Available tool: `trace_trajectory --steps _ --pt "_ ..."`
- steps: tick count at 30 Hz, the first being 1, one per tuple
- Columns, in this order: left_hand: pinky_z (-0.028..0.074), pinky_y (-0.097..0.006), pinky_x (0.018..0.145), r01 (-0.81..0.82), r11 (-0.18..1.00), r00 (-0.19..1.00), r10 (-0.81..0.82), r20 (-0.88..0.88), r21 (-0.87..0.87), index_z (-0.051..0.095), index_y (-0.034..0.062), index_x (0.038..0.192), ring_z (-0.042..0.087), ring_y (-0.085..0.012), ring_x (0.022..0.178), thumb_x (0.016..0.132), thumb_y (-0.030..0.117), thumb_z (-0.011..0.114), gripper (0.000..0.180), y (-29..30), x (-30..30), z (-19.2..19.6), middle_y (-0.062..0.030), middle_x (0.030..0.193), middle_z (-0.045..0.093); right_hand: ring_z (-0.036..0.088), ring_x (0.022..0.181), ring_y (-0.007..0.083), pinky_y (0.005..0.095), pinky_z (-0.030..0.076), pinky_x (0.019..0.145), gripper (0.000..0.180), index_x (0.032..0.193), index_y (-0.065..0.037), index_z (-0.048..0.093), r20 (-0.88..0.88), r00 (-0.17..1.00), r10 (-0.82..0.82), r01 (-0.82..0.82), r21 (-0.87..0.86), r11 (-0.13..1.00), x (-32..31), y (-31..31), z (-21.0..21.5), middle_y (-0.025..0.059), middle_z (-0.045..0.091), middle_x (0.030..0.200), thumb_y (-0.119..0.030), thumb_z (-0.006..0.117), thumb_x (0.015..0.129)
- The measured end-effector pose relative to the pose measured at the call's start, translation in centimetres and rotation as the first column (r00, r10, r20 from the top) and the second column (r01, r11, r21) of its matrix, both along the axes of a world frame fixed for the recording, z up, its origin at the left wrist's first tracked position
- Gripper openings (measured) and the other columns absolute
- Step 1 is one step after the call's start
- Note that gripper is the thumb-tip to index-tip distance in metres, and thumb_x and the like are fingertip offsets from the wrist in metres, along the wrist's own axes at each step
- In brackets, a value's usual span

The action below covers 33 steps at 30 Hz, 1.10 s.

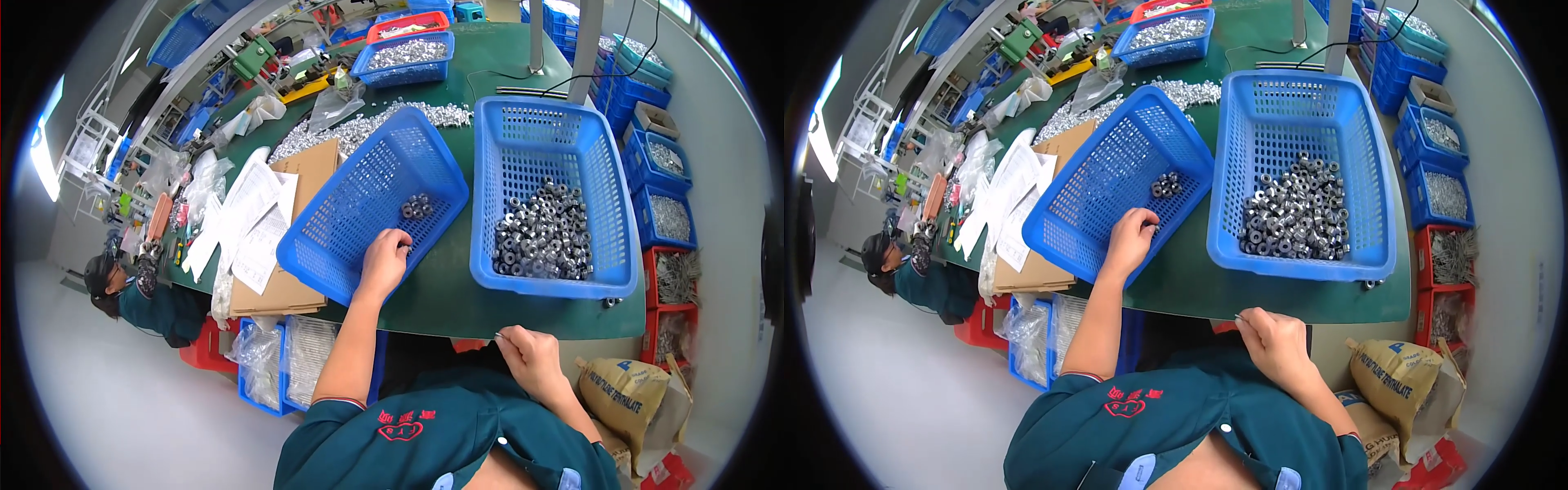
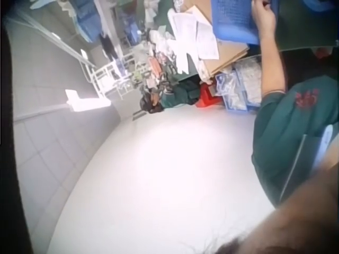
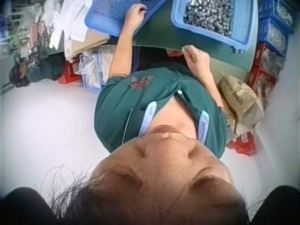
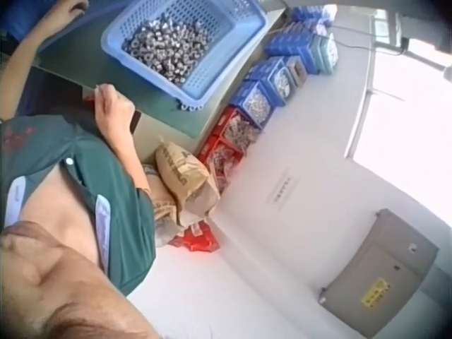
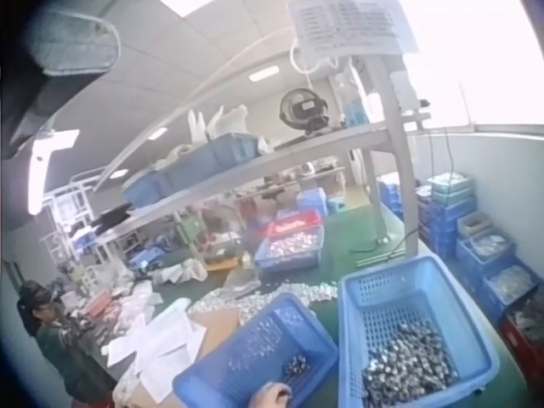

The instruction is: Assembling small metal components by hand at an industrial workbench.

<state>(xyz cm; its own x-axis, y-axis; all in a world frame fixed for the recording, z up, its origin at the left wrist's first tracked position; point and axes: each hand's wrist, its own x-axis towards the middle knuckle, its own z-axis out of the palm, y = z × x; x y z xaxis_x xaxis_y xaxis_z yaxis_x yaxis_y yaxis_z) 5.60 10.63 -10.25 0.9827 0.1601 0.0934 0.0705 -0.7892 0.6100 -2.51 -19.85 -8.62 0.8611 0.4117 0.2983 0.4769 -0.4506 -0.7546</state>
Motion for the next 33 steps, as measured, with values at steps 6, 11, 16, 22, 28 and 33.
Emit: trace_trajectory --steps 6,11,16,22,28,33 --pt "0.05 -0.039 0.086 -0.003 0.998 0.998 0.006 0.057 -0.055 0.066 -0.0001 0.105 0.062 -0.0327 0.095 0.086 0.001 0.059 0.021 0.6 -0.6 -0.8 -0.0159 0.102 0.064 0.063 0.058 0.0322 0.0388 0.048 0.051 0.008 0.082 -0.004 0.061 -0.005 1.0 0.005 -0.005 -0.001 1.0 0.0 0.2 -0.2 0.013 0.063 0.066 -0.008 0.068 0.085" --pt "0.05 -0.035 0.082 0.036 0.998 0.995 -0.041 0.094 0.057 0.068 0.0011 0.106 0.063 -0.0275 0.089 0.084 -0.002 0.059 0.024 1.1 -0.9 -1.7 -0.0131 0.098 0.063 0.063 0.058 0.0321 0.0386 0.048 0.051 0.009 0.082 -0.004 0.062 -0.012 1.0 0.011 -0.01 0.012 1.0 -0.2 0.4 -0.1 0.0134 0.063 0.066 -0.009 0.068 0.085" --pt "0.05 -0.034 0.08 -0.025 1.0 0.997 0.025 0.073 -0.011 0.067 0.0008 0.1 0.062 -0.0243 0.084 0.082 -0.003 0.063 0.019 0.4 -1.5 -1.3 -0.0113 0.098 0.062 0.063 0.058 0.0324 0.0385 0.048 0.052 0.008 0.083 -0.004 0.062 -0.019 1.0 0.007 -0.007 0.015 1.0 -0.1 0.5 0.0 0.0136 0.063 0.066 -0.009 0.068 0.085" --pt "0.051 -0.03 0.073 -0.084 0.996 0.993 0.084 0.077 -0.007 0.065 0.0022 0.1 0.061 -0.0168 0.077 0.077 -0.002 0.07 0.024 -0.1 -2.4 -0.8 -0.0069 0.093 0.061 0.063 0.059 0.0329 0.0391 0.048 0.052 0.008 0.083 -0.004 0.062 -0.036 0.999 0.017 -0.016 0.027 1.0 -0.3 0.6 -0.1 0.0136 0.063 0.066 -0.009 0.067 0.085" --pt "0.053 -0.028 0.067 -0.007 0.336 1.0 0.015 -0.002 -0.942 0.063 -0.0006 0.1 0.064 -0.0157 0.076 0.082 -0.004 0.067 0.018 -0.9 -4.6 -0.2 -0.0098 0.094 0.066 0.063 0.06 0.0325 0.039 0.048 0.052 0.009 0.082 -0.003 0.06 -0.014 0.999 0.038 -0.037 0.045 0.998 0.1 0.9 0.5 0.0129 0.062 0.067 -0.008 0.067 0.085" --pt "0.053 -0.03 0.064 0.05 0.015 0.986 -0.158 0.047 -0.999 0.063 -0.0005 0.098 0.064 -0.0209 0.076 0.081 -0.005 0.061 0.018 -4.4 -7.2 1.9 -0.015 0.094 0.064 0.062 0.059 0.0316 0.0382 0.048 0.052 0.008 0.083 -0.003 0.059 0.047 0.995 0.087 -0.092 0.111 0.99 1.0 1.8 3.1 0.0121 0.062 0.066 -0.006 0.067 0.084"
